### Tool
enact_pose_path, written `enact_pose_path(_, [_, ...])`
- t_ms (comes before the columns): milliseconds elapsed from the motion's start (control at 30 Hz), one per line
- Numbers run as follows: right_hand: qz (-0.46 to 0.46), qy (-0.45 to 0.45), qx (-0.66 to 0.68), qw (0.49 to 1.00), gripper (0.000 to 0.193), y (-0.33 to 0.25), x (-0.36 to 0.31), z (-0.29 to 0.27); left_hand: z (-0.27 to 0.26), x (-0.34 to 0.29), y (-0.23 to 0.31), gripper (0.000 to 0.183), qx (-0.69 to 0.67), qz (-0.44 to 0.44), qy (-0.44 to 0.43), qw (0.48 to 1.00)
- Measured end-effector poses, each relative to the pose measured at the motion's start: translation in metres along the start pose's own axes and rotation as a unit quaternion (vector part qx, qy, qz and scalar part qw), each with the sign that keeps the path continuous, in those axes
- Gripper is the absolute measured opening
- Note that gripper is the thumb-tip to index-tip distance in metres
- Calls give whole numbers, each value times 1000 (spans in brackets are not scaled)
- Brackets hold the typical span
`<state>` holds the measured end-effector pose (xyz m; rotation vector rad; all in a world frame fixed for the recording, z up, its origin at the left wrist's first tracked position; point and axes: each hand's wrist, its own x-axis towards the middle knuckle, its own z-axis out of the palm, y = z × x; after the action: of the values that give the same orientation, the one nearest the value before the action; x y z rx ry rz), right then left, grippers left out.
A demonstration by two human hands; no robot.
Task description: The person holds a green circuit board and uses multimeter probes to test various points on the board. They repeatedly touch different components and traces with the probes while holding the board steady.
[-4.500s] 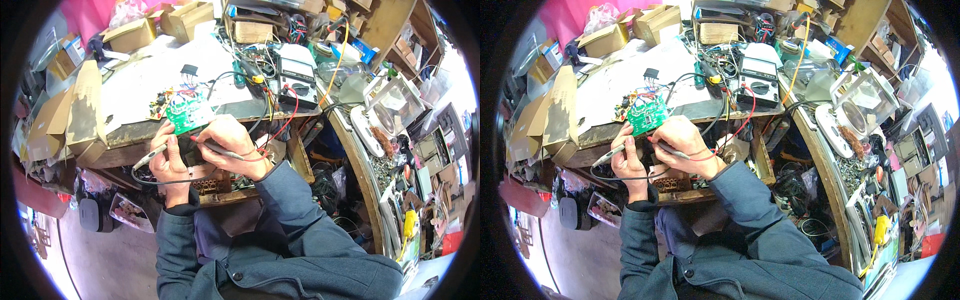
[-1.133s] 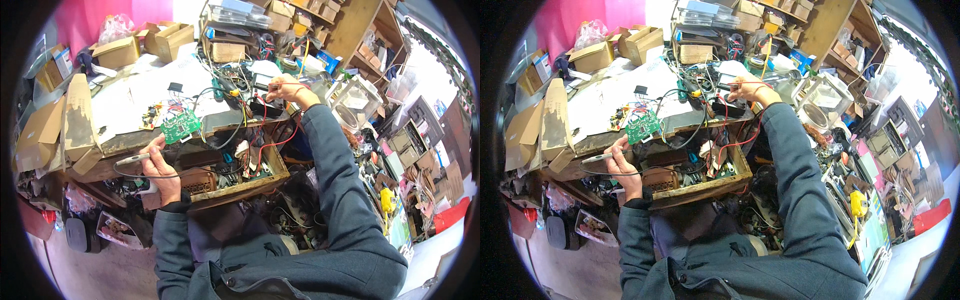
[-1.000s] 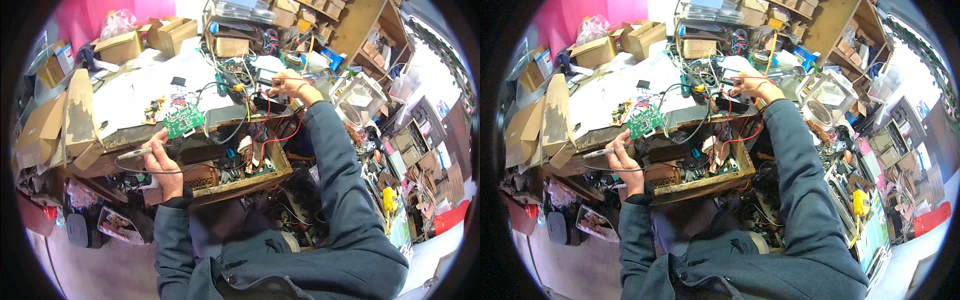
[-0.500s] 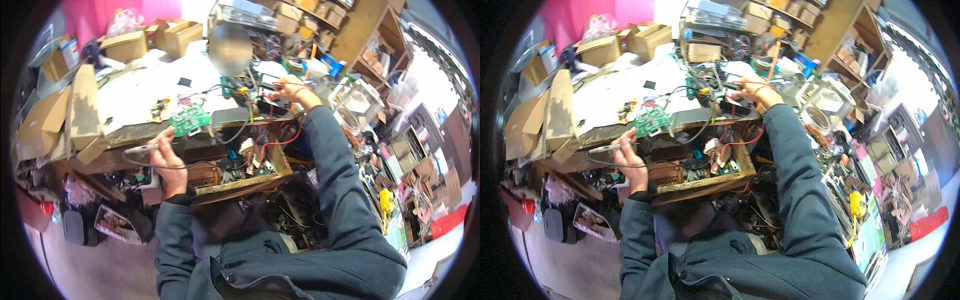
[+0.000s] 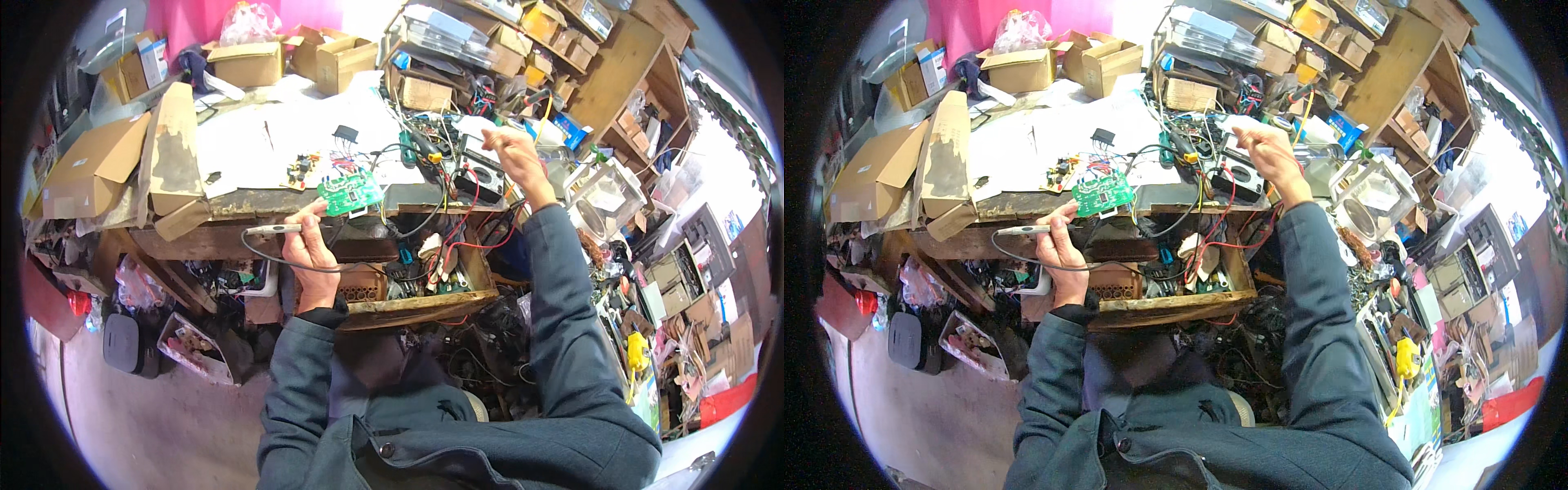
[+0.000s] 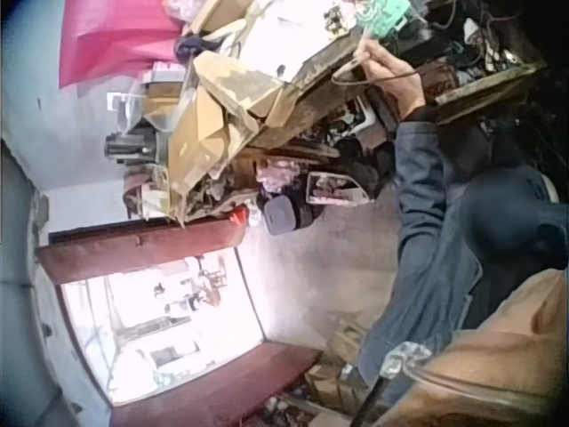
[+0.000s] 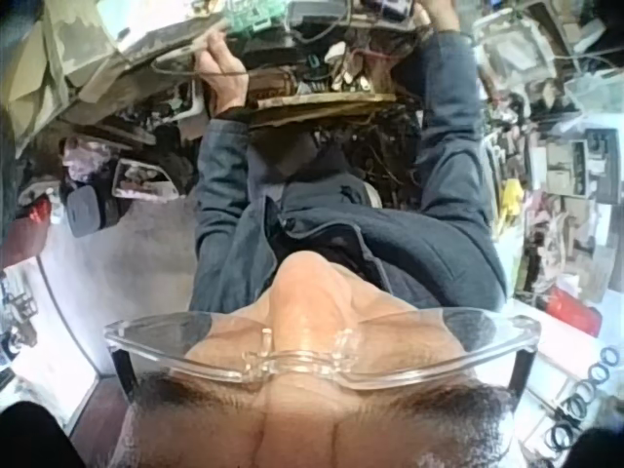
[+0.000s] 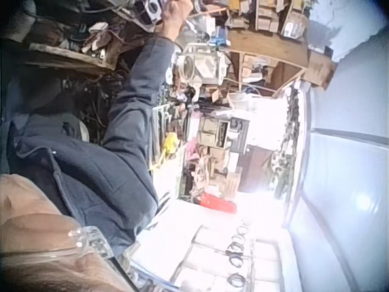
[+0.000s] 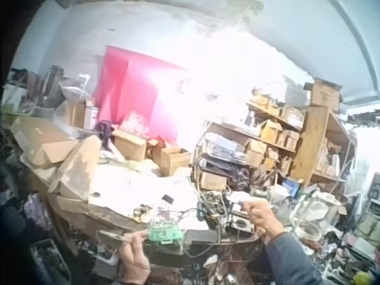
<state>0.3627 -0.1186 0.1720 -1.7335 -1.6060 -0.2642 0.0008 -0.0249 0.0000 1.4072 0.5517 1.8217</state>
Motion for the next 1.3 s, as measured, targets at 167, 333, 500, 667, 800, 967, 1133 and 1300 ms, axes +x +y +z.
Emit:
enact_pose_path(167, [34,70,173,982,78,-79,-26,25,-6,2,-11,34,-21,36,36,998])
enact_pose_path(333, [1,1,466,885,57,-121,-58,96,-6,5,2,42,67,70,25,995])
enact_pose_path(500, [6,-43,478,877,10,-142,-64,139,-9,2,-7,43,34,38,15,999])
enact_pose_path(667, [-57,-6,450,891,7,-131,-64,164,-7,6,-3,45,92,71,-10,993])
enact_pose_path(800, [-115,19,402,908,6,-145,-68,161,-10,10,-3,45,171,121,-16,978])
enact_pose_path(967, [-151,18,343,927,11,-148,-68,174,-11,7,-8,44,112,99,-15,989])
enact_pose_path(1133, [-108,25,362,925,15,-146,-77,179,-10,5,-5,47,91,80,-11,993])
enact_pose_path(1300, [-81,-7,382,921,13,-141,-84,178,-9,5,-7,44,74,77,-4,994])
